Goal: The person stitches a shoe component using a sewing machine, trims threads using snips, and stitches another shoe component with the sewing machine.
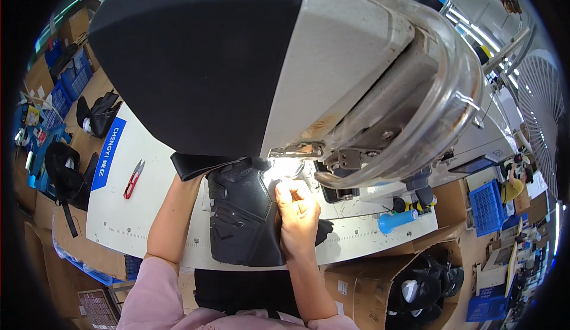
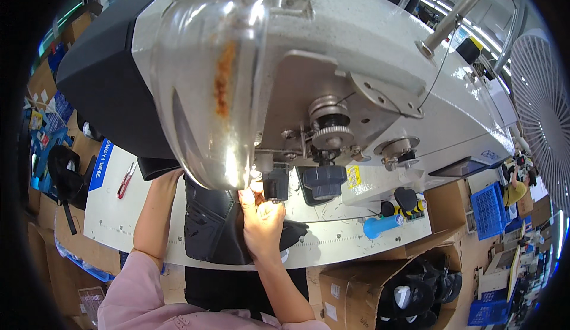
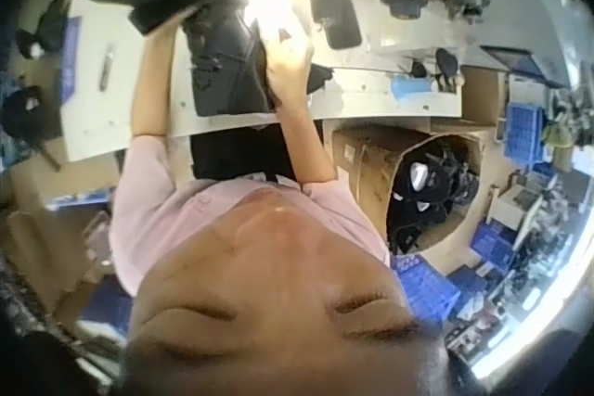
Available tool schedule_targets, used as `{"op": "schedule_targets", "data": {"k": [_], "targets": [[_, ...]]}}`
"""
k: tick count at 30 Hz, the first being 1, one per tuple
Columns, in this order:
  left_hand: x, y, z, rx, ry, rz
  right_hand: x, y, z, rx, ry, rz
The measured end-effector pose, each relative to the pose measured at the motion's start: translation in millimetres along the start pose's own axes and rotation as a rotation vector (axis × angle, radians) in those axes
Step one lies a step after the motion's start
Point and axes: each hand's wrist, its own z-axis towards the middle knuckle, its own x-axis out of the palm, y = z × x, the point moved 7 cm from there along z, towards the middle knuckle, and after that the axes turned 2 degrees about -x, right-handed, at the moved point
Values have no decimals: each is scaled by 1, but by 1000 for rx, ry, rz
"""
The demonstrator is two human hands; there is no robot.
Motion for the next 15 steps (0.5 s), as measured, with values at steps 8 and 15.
{"op": "schedule_targets", "data": {"k": [8, 15], "targets": [[5, -3, -5, -109, 151, 13, 5, 14, 1, 15, 102, 13], [-25, -6, -17, -285, 277, -63, 13, 57, -12, -110, 493, -268]]}}
